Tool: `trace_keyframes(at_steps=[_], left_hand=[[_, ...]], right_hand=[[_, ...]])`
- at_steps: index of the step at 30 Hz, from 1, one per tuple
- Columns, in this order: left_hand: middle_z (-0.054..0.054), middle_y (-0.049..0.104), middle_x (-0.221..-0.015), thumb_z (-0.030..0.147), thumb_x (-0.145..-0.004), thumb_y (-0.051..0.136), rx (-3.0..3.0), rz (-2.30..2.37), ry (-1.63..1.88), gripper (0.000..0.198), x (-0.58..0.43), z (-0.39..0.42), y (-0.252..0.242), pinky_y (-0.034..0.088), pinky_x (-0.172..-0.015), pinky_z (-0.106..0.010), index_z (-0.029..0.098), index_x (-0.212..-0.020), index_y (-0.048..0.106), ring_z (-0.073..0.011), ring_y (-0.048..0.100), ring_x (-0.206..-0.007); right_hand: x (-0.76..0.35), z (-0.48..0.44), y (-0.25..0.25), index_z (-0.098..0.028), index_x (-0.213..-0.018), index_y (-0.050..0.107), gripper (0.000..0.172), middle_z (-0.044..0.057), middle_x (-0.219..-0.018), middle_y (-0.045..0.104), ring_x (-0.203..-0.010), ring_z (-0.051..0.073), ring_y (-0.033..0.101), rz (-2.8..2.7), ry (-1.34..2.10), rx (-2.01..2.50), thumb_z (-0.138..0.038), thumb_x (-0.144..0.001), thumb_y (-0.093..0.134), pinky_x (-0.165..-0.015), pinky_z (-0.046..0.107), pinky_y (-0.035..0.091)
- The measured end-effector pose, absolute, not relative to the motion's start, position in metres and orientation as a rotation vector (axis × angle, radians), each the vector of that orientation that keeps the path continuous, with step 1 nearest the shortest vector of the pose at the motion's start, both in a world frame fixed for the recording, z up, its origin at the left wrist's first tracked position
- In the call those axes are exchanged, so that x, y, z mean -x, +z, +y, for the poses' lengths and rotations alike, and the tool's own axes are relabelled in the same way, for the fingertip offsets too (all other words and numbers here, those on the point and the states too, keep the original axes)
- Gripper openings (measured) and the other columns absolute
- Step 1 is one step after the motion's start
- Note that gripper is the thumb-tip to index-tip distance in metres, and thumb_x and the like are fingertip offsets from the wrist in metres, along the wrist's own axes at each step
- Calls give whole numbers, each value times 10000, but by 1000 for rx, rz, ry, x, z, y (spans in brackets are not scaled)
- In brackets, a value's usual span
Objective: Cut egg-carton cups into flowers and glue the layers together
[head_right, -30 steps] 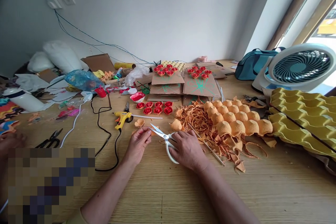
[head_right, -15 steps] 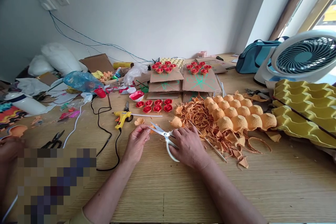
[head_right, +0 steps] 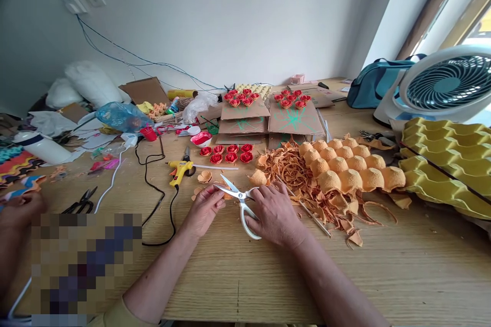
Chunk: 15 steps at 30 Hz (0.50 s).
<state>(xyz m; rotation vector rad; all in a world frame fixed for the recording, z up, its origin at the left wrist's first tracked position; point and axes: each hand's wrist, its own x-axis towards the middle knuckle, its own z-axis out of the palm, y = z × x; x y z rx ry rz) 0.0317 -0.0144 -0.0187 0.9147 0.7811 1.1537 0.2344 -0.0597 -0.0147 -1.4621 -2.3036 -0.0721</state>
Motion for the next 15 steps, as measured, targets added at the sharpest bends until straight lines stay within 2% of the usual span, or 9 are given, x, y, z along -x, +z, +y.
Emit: trace_keyframes(at_steps=[5,11,15], left_hand=[[10,587,-730,316,-648,866,-910,762,1154,251,-32,-16,-17,312,-534,-201,166,-787,721,-58,404,-589],[7,602,-707,320,-640,871,-891,732,1095,252,-31,-17,-16,302,-532,-212,165,-780,729,-58,401,-568],[-12,670,-777,304,-616,887,-837,727,1064,277,-33,-18,-16,320,-549,-218,167,-798,729,-51,411,-558]], right_hand=[[-233,-62,-15,-199,-995,589,337,63,-901,641,-888,247,568,-2294,-125,1432,-501,-845,598,-1076,478,230],[-232,-65,-11,-207,-980,580,353,62,-897,634,-887,249,561,-2302,-76,1388,-532,-843,588,-1079,483,244],[-232,-65,-10,-206,-972,562,342,58,-903,626,-889,246,563,-2312,-41,1364,-517,-835,602,-1094,481,234]])
